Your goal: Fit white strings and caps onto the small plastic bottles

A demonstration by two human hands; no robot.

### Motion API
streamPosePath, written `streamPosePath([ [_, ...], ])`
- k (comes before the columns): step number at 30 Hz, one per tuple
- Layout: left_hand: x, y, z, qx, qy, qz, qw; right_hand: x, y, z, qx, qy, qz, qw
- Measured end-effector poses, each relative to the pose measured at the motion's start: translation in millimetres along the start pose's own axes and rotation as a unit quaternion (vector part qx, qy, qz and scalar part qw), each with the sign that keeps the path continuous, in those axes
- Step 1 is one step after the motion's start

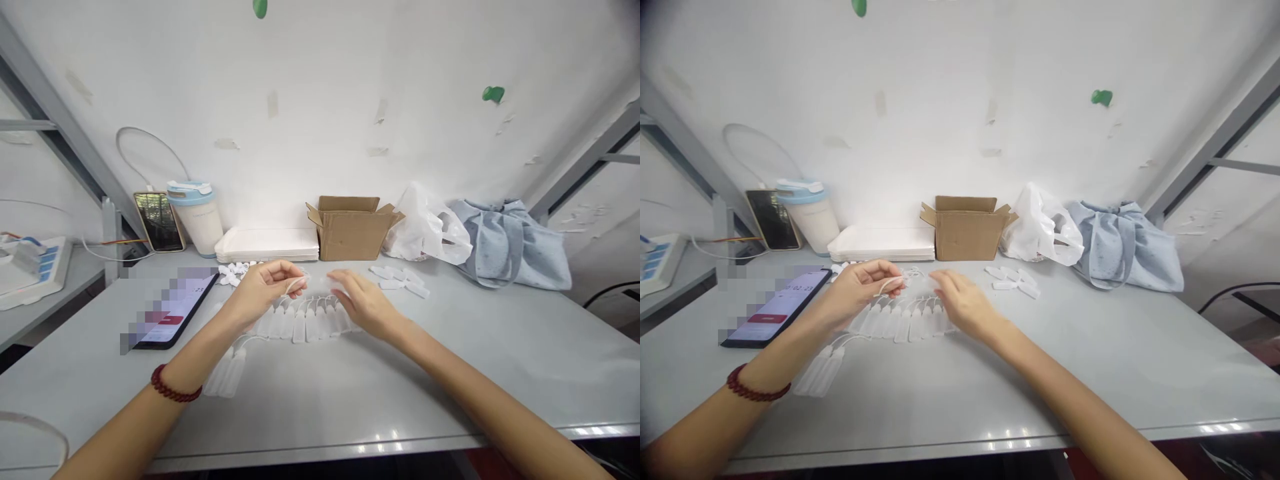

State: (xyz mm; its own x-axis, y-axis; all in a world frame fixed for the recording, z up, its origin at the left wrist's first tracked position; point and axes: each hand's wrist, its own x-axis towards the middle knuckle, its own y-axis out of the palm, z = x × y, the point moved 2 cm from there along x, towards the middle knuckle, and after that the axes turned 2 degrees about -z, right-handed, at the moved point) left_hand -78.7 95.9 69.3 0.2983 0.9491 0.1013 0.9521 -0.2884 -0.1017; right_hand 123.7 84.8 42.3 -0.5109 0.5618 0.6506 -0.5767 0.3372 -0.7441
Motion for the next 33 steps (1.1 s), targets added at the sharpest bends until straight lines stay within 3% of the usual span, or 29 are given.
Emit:
streamPosePath([
  [5, -5.9, 7.8, -4.6, 0.024, 0.003, 0.044, 0.999, -3.1, 2.8, 27.4, 0.025, -0.019, -0.034, 0.999],
  [15, -5.7, 8.7, -2.2, 0.047, 0.007, 0.036, 0.998, -9.9, 11.7, 27.0, 0.094, 0.022, -0.071, 0.993],
  [24, -7.9, 10.6, -3.9, 0.110, 0.030, 0.090, 0.989, -12.4, 13.7, 31.2, 0.139, 0.049, -0.069, 0.987],
  [28, -9.9, 11.6, -4.7, 0.142, 0.042, 0.076, 0.986, -10.8, 13.6, 31.9, 0.133, 0.050, -0.054, 0.988],
  [33, -11.3, 11.8, -7.2, 0.177, 0.049, 0.019, 0.983, -10.3, 13.9, 31.4, 0.085, 0.033, -0.031, 0.995],
])
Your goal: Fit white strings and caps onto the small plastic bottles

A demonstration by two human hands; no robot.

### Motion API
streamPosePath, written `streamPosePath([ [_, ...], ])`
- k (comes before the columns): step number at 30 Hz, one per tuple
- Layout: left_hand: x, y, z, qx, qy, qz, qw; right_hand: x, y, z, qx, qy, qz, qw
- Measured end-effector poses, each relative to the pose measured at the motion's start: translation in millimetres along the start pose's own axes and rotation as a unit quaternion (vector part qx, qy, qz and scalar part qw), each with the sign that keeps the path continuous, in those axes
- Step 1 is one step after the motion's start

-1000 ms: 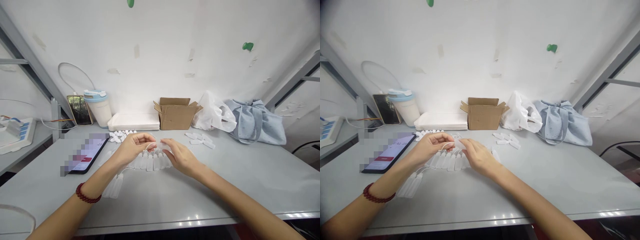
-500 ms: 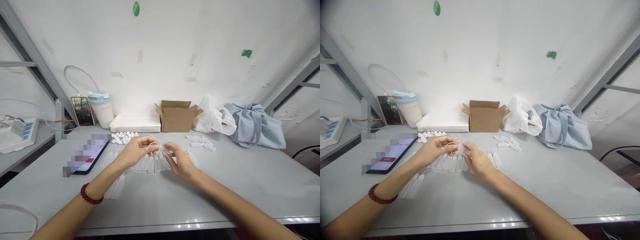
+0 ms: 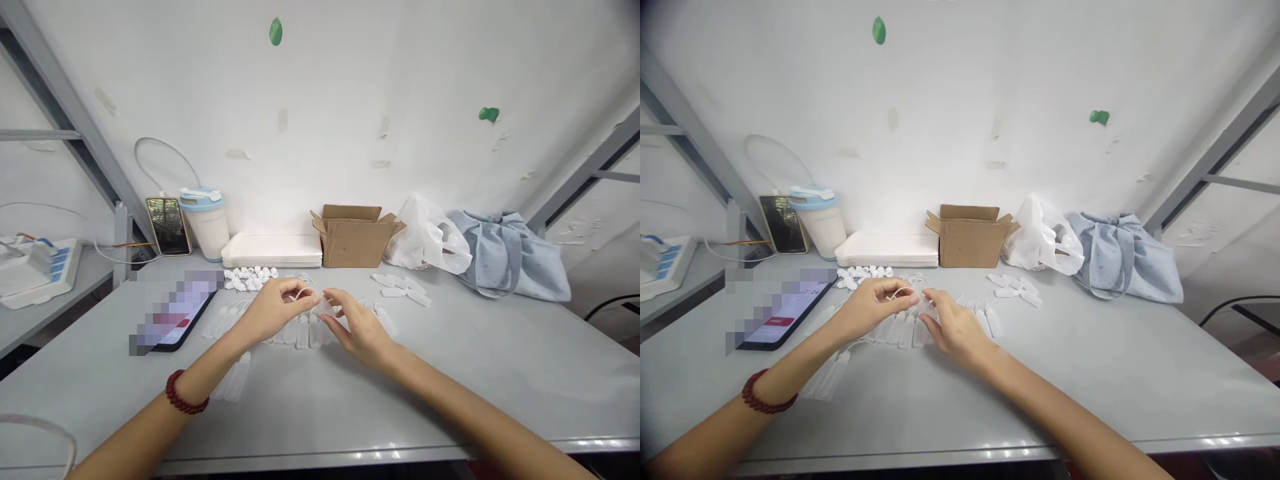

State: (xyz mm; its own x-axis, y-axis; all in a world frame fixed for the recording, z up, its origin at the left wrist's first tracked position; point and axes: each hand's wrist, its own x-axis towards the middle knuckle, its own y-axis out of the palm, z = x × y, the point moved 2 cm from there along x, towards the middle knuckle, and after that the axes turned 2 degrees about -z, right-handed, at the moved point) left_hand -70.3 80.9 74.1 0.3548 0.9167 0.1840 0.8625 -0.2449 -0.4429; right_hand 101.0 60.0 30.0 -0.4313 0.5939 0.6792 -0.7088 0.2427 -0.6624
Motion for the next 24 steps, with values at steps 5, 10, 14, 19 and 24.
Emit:
streamPosePath([
  [5, -1.1, 2.2, -1.0, 0.037, -0.005, -0.017, 0.999, -1.3, -0.3, 3.4, 0.019, 0.000, 0.010, 1.000],
  [10, -2.6, 2.1, -7.3, 0.053, 0.025, -0.008, 0.998, 6.4, -6.0, 5.7, 0.307, 0.236, 0.049, 0.921],
  [14, -4.2, -3.1, -11.8, 0.093, 0.060, -0.032, 0.993, 13.5, -10.8, 6.1, 0.481, 0.341, 0.055, 0.806],
  [19, -10.2, -7.2, -14.8, 0.146, 0.178, -0.034, 0.972, 15.2, -11.7, 6.3, 0.559, 0.360, 0.069, 0.744],
  [24, -18.5, 0.6, -15.1, 0.220, 0.234, 0.019, 0.947, 13.0, -9.0, 9.1, 0.593, 0.343, 0.101, 0.722],
])
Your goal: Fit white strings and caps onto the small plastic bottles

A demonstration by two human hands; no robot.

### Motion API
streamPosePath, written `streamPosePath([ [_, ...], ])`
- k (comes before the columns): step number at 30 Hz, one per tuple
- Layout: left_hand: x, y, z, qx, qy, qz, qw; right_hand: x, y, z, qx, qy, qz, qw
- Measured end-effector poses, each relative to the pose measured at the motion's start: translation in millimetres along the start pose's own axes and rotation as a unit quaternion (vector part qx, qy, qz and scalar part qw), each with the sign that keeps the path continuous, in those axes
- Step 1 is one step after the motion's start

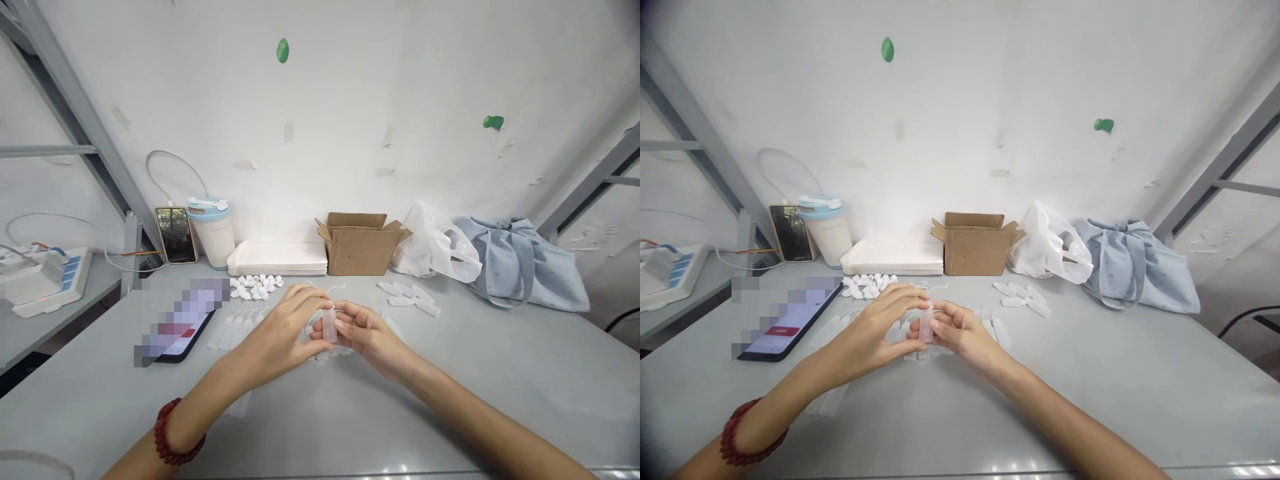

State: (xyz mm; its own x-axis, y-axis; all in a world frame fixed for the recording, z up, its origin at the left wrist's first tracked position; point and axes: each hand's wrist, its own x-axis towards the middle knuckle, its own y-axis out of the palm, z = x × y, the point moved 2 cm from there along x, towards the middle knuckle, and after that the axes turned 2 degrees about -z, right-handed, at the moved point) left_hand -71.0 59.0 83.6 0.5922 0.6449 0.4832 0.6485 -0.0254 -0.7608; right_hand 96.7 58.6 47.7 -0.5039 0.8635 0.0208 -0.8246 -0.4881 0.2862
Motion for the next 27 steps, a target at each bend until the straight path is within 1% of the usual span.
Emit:
streamPosePath([
  [4, -6.4, 2.5, -2.3, 0.029, 0.007, 0.001, 1.000, -1.0, 2.2, -1.2, -0.012, 0.003, 0.029, 0.999],
  [7, -20.2, -3.3, 0.0, 0.037, -0.004, 0.000, 0.999, -1.7, 4.0, -1.8, -0.051, 0.022, 0.039, 0.998],
  [9, -35.7, -11.3, 3.4, 0.036, -0.045, 0.011, 0.998, -1.7, 4.1, -2.3, -0.074, 0.038, 0.024, 0.996],
  [12, -64.6, -25.4, 7.8, 0.042, -0.119, 0.047, 0.991, -1.0, 1.3, -2.2, -0.089, 0.043, -0.015, 0.995],
  [15, -90.1, -33.7, 8.9, 0.032, -0.155, 0.099, 0.983, 0.0, -3.6, -0.3, -0.102, 0.037, -0.050, 0.993],
  [17, -101.4, -34.8, 9.2, 0.025, -0.172, 0.122, 0.977, 0.5, -6.5, 1.6, -0.105, 0.035, -0.063, 0.992],
  [20, -108.4, -32.3, 10.1, 0.006, -0.189, 0.142, 0.972, 1.1, -9.2, 4.6, -0.105, 0.037, -0.076, 0.991],
  [23, -107.9, -28.8, 12.4, -0.012, -0.182, 0.155, 0.971, 1.5, -10.7, 7.0, -0.111, 0.035, -0.084, 0.990],
  [27, -105.3, -24.6, 18.1, 0.008, -0.181, 0.155, 0.971, 0.6, -12.3, 9.3, -0.115, 0.030, -0.091, 0.989],
])
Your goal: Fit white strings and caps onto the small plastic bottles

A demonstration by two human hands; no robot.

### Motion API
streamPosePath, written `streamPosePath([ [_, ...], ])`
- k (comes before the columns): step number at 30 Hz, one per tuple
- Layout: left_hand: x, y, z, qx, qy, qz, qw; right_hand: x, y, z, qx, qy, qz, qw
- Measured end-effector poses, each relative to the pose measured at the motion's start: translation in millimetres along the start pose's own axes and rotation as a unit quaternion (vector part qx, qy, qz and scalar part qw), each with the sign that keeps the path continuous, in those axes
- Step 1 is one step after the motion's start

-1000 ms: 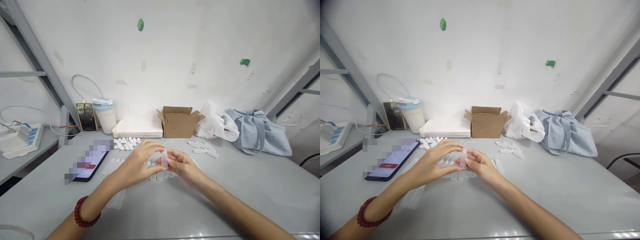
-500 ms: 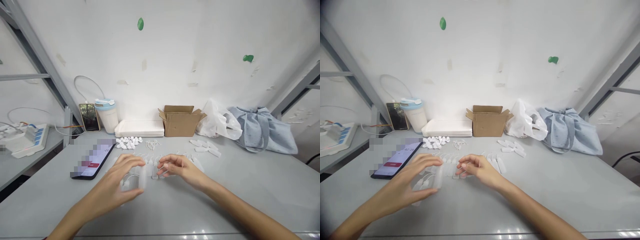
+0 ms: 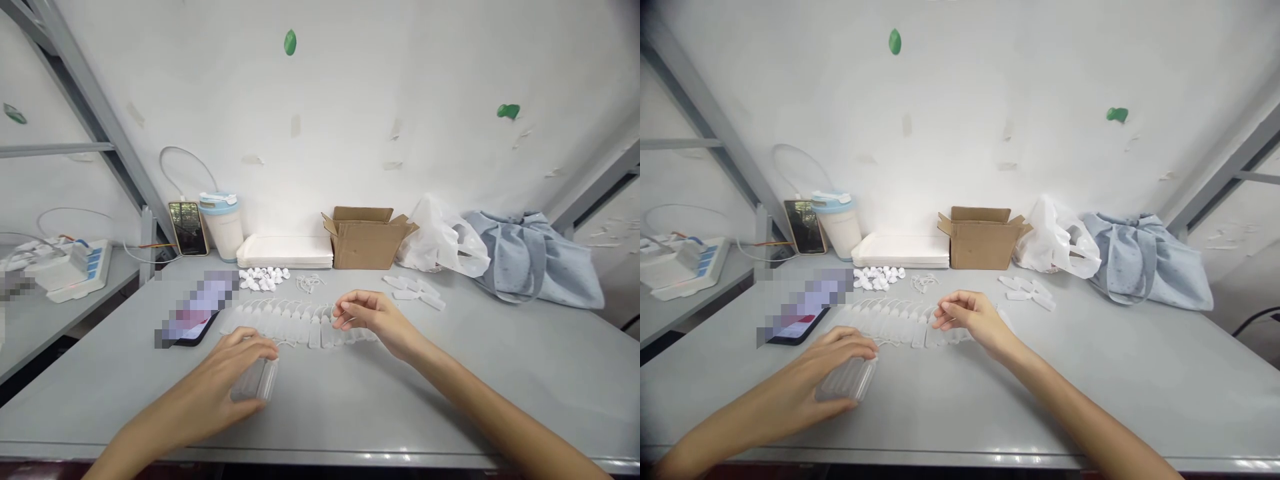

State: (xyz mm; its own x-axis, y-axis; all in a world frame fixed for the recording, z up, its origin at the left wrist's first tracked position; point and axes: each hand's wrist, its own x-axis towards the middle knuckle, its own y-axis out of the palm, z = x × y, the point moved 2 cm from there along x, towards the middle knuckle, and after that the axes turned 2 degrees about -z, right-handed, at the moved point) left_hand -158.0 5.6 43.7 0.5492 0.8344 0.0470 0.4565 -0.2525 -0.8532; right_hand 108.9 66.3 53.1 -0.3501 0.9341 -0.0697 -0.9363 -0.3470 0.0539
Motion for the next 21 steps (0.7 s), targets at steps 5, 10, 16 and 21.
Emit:
streamPosePath([
  [5, 2.4, 3.5, 4.1, 0.029, -0.002, -0.007, 1.000, -0.8, -1.6, 3.3, -0.003, -0.005, -0.005, 1.000],
  [10, 1.3, 1.1, 6.0, 0.039, 0.011, -0.013, 0.999, -0.6, -5.3, 8.0, -0.012, -0.020, -0.012, 1.000],
  [16, 22.1, -34.2, -0.9, 0.052, -0.007, -0.105, 0.993, 7.8, -22.8, 13.1, -0.088, -0.063, -0.060, 0.992],
  [21, 74.2, -69.9, 9.5, 0.026, -0.090, -0.226, 0.970, 22.1, -62.6, 16.0, -0.391, -0.191, -0.186, 0.881],
])
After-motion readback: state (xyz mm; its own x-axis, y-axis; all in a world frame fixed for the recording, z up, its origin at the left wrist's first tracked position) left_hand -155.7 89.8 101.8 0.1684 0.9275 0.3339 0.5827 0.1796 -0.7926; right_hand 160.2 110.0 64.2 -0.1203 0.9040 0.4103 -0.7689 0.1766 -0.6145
